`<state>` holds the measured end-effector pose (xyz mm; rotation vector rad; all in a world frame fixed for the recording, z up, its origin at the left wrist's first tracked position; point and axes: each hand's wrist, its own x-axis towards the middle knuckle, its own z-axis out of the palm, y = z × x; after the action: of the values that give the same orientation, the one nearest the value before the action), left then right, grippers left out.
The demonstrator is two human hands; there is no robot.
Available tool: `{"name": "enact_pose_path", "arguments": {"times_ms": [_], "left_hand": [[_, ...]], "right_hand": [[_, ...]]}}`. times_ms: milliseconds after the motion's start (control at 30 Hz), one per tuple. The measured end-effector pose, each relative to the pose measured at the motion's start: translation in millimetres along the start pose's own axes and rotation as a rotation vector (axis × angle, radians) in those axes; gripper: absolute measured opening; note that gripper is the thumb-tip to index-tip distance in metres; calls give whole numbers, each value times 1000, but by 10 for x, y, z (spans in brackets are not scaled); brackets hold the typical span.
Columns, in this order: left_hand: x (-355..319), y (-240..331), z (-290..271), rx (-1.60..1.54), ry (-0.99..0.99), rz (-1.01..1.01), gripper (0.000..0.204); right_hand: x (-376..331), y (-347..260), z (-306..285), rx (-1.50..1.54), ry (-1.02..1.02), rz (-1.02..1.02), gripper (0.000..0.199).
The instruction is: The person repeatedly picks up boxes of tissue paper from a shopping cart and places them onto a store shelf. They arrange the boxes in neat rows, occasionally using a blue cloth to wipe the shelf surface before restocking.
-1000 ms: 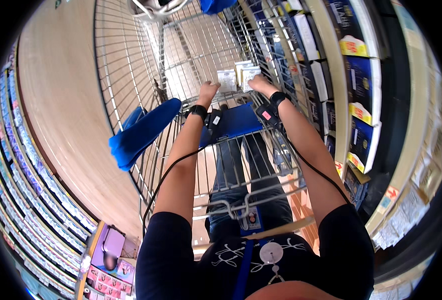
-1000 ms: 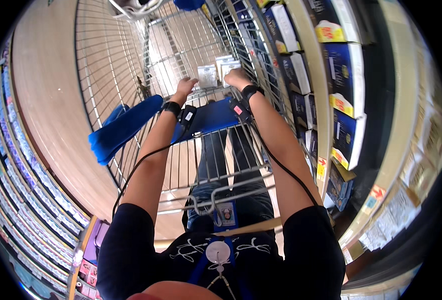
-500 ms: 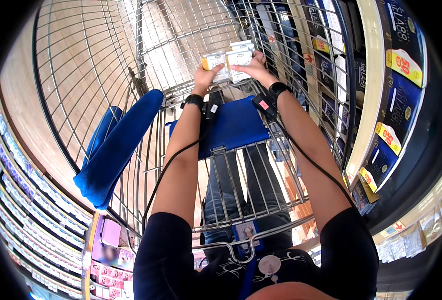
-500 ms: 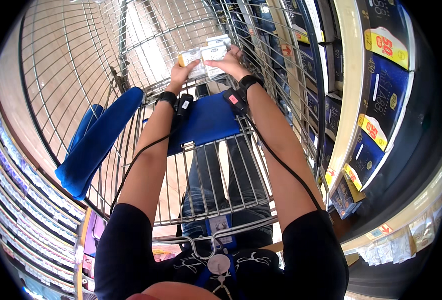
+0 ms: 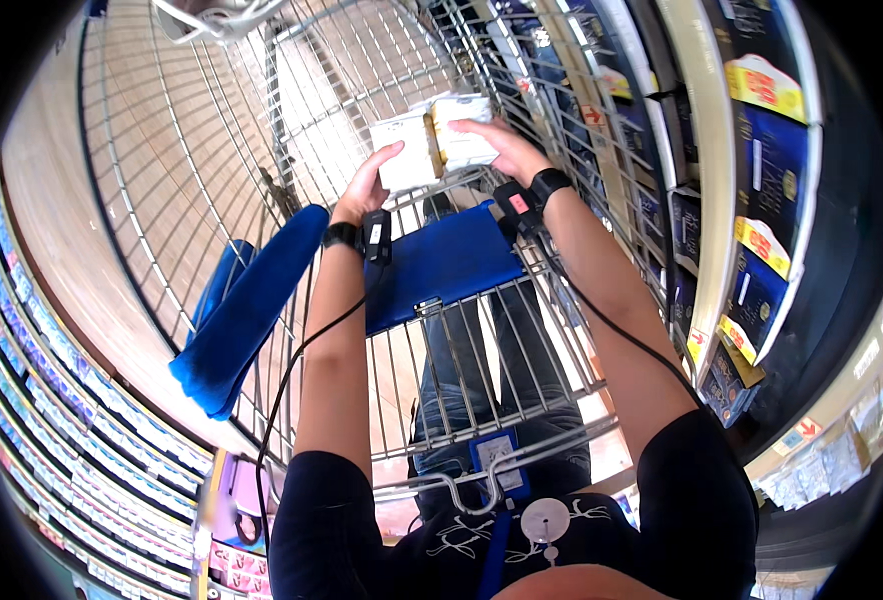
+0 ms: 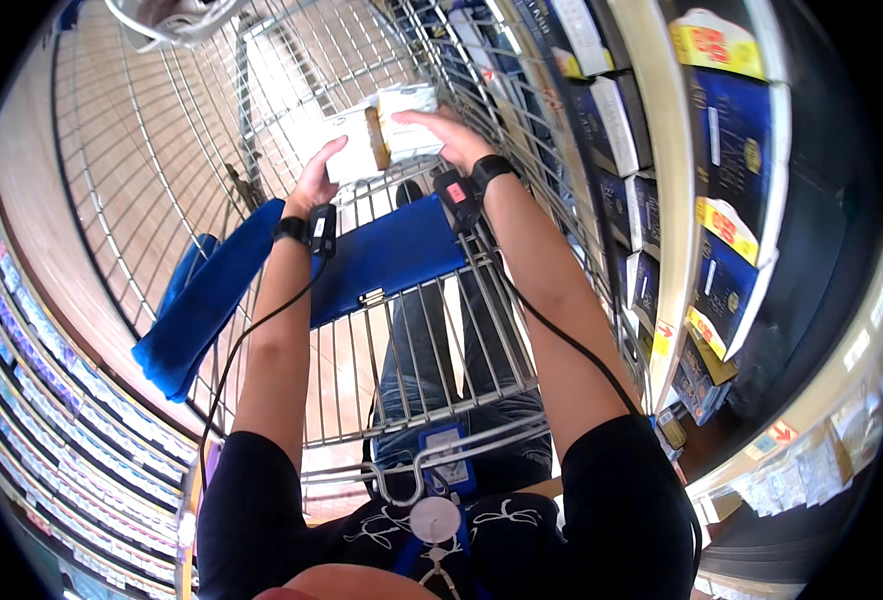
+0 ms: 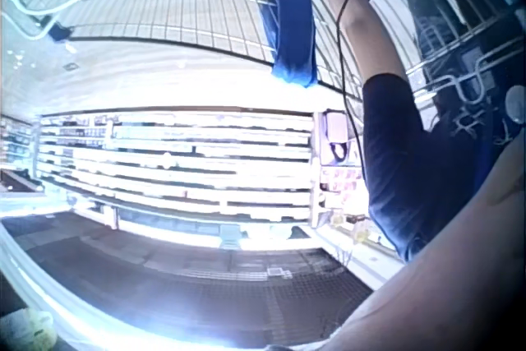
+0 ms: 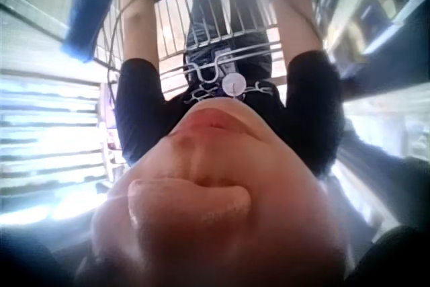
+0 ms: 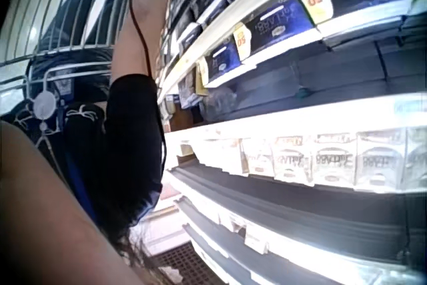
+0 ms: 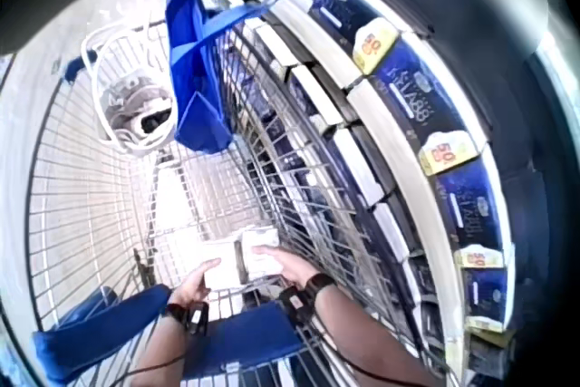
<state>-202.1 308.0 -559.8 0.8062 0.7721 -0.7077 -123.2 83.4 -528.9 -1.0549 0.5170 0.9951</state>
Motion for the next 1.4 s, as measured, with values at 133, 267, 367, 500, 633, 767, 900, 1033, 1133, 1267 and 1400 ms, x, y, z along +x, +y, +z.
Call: {"name": "enact_pose_path", "arguments": {"times_ms": [133, 267, 367, 500, 633, 767, 900, 1033, 1133, 1267, 1400], "left_hand": [[-599, 428, 305, -130, -20, 119, 52], [-1203, 646, 533, -342, -100, 262, 44], [-1846, 791, 828, -218, -156, 305, 52], [-2717, 806, 1439, 167, -296, 477, 63], [-3370, 405, 1980, 372, -380, 517, 72], [-3693, -156, 2517, 447, -573, 408, 77], [-3906, -723, 3260, 495, -613, 324, 74], [-3948, -1206, 3684, 567, -720, 248, 74], [-3917, -1450, 3862, 613, -771, 220, 71], [-3915, -1552, 4025, 735, -899, 172, 59], [-4187, -1533, 4182, 834, -907, 183, 68]], "right_hand": [[-450, -388, 474, -138, -2, -105, 51], [-1133, -735, 893, -147, -161, -279, 47], [-2002, -926, 1167, -219, -127, -455, 54], [-3516, -1166, 1214, -392, -117, -652, 62], [-4693, -875, 950, -483, 7, -810, 68], [-5635, -114, 737, -528, 578, -1094, 77], [-6356, 450, 503, -370, 846, -1184, 84], [-6742, 977, 348, -467, 1173, -1193, 87], [-7008, 1181, 387, -480, 1233, -1197, 94], [-7246, 1355, 431, -370, 1262, -1073, 100], [-7210, 1453, 389, -294, 1342, -1263, 86]]}}
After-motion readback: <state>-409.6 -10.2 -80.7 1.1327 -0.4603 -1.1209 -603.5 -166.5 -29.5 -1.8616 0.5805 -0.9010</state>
